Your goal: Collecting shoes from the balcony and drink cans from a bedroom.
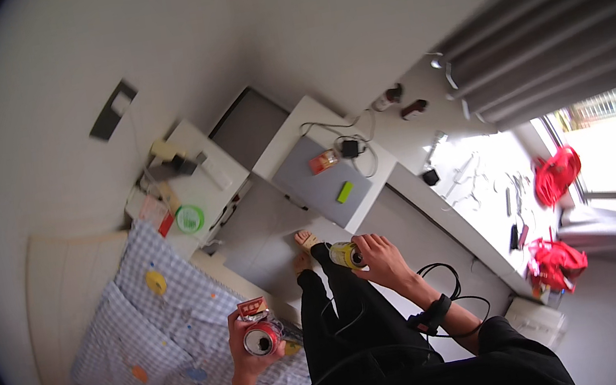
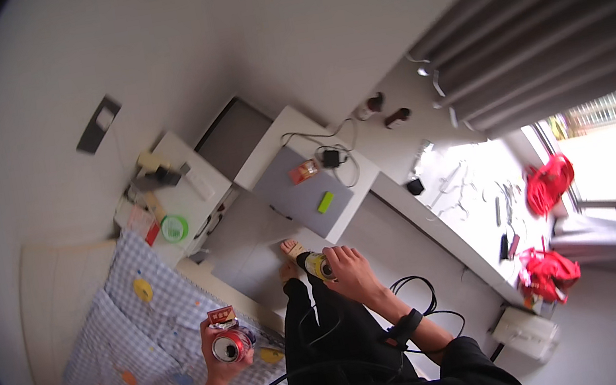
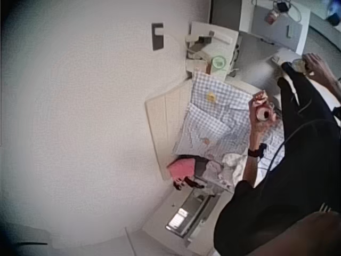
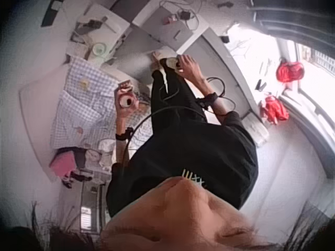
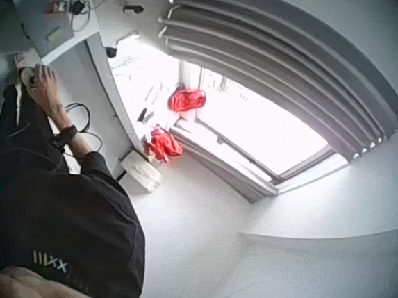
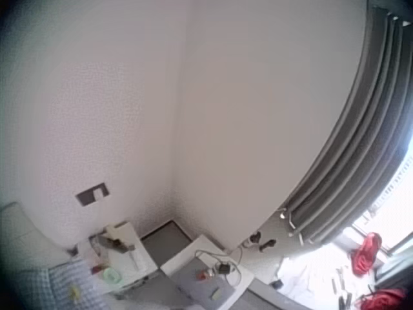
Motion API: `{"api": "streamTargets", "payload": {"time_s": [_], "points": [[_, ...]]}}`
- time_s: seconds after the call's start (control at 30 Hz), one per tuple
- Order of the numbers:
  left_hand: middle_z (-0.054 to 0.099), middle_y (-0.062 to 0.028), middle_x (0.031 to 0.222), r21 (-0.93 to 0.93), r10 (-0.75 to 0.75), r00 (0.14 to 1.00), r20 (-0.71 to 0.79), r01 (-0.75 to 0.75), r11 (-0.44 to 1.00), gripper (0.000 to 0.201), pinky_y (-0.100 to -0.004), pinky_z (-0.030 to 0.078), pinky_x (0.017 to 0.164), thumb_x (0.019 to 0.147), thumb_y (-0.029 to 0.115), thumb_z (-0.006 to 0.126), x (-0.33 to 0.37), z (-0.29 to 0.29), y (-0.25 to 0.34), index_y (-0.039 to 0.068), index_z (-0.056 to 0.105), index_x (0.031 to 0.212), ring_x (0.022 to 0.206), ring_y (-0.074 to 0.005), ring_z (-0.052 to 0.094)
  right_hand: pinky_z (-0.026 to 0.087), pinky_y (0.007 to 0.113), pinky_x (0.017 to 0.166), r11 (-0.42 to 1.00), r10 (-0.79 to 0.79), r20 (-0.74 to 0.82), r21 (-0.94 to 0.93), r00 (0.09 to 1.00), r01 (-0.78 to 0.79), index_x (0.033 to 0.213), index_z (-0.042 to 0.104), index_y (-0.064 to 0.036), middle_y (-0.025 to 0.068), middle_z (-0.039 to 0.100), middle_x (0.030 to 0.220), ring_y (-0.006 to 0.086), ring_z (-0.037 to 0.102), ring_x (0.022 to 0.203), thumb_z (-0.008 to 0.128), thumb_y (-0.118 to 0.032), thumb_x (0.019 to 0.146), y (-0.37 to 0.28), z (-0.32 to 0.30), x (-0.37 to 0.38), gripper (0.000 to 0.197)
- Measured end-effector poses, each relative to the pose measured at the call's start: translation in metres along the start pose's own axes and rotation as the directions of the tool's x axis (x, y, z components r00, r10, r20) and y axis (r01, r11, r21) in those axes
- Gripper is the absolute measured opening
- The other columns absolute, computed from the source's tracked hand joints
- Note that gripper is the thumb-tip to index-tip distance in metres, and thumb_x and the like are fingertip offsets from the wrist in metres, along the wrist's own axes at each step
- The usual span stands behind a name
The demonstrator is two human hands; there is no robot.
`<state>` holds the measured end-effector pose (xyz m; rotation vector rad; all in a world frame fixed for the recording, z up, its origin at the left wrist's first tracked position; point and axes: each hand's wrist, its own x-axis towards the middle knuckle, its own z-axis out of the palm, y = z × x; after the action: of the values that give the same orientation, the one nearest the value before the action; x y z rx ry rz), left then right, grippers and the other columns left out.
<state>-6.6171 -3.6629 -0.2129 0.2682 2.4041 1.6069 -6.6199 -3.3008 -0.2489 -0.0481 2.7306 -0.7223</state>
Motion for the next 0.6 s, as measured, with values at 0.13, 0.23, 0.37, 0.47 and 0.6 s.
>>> {"api": "streamTargets", "payload": {"time_s": [0.13, 0.23, 0.37, 0.47, 0.6], "points": [[0.047, -0.0108, 0.112, -0.027, 0.162, 0.984, 0.071, -0.161, 0.987, 0.058, -0.0354, 0.047, 0.085, 0.056, 0.019, 0.080, 0.018, -0.006, 0.046, 0.007, 0.049, 0.103, 0.096, -0.0231, 0.054, 0.047, 0.041, 0.093, 0.975, 0.222, -0.158, 0.047, 0.962, -0.217, 0.120, 0.051, -0.0050, 0.0130, 0.060, 0.111, 0.0313, 0.058, 0.106, 0.080, -0.026, 0.072, 0.016, -0.069, -0.105, 0.060], [0.051, -0.0066, 0.105, -0.115, 0.118, 0.980, 0.163, -0.100, 0.988, 0.061, -0.0330, 0.047, 0.084, 0.058, 0.018, 0.079, 0.030, 0.003, 0.069, 0.006, 0.048, 0.109, 0.092, -0.0194, 0.055, 0.047, 0.041, 0.093, 0.902, 0.426, -0.278, 0.061, 0.861, -0.427, 0.120, 0.051, -0.0059, 0.0129, 0.061, 0.111, 0.0315, 0.058, 0.107, 0.081, -0.027, 0.072, 0.041, -0.088, -0.205, 0.060], [0.051, -0.0060, 0.102, -0.020, 0.164, 0.919, 0.357, -0.168, 0.986, 0.063, -0.0331, 0.046, 0.086, 0.058, 0.022, 0.082, 0.054, 0.043, 0.127, 0.007, 0.046, 0.107, 0.093, -0.0196, 0.054, 0.047, 0.041, 0.094, 0.708, 0.692, -0.371, 0.182, 0.619, -0.683, 0.121, 0.051, -0.0052, 0.0144, 0.062, 0.112, 0.0322, 0.059, 0.108, 0.083, -0.028, 0.070, 0.054, -0.099, -0.352, 0.063], [0.050, -0.0076, 0.099, -0.034, 0.310, 0.808, 0.502, -0.339, 0.940, 0.057, -0.0343, 0.045, 0.086, 0.058, 0.020, 0.081, 0.075, 0.113, 0.171, 0.006, 0.048, 0.102, 0.091, -0.0237, 0.054, 0.047, 0.042, 0.094, 0.525, 0.822, -0.448, 0.355, 0.353, -0.773, 0.120, 0.052, -0.0053, 0.0149, 0.062, 0.114, 0.0324, 0.059, 0.109, 0.083, -0.028, 0.069, 0.052, -0.072, -0.461, 0.064], [0.051, -0.0103, 0.102, -0.143, 0.504, 0.602, 0.620, -0.545, 0.826, 0.057, -0.0382, 0.045, 0.088, 0.058, 0.015, 0.078, 0.072, 0.229, 0.253, 0.003, 0.050, 0.106, 0.093, -0.0279, 0.055, 0.048, 0.042, 0.094, 0.296, 0.895, -0.444, 0.541, 0.032, -0.787, 0.120, 0.052, -0.0054, 0.0150, 0.062, 0.113, 0.0330, 0.059, 0.109, 0.084, -0.027, 0.067, 0.022, -0.026, -0.582, 0.065]]}}
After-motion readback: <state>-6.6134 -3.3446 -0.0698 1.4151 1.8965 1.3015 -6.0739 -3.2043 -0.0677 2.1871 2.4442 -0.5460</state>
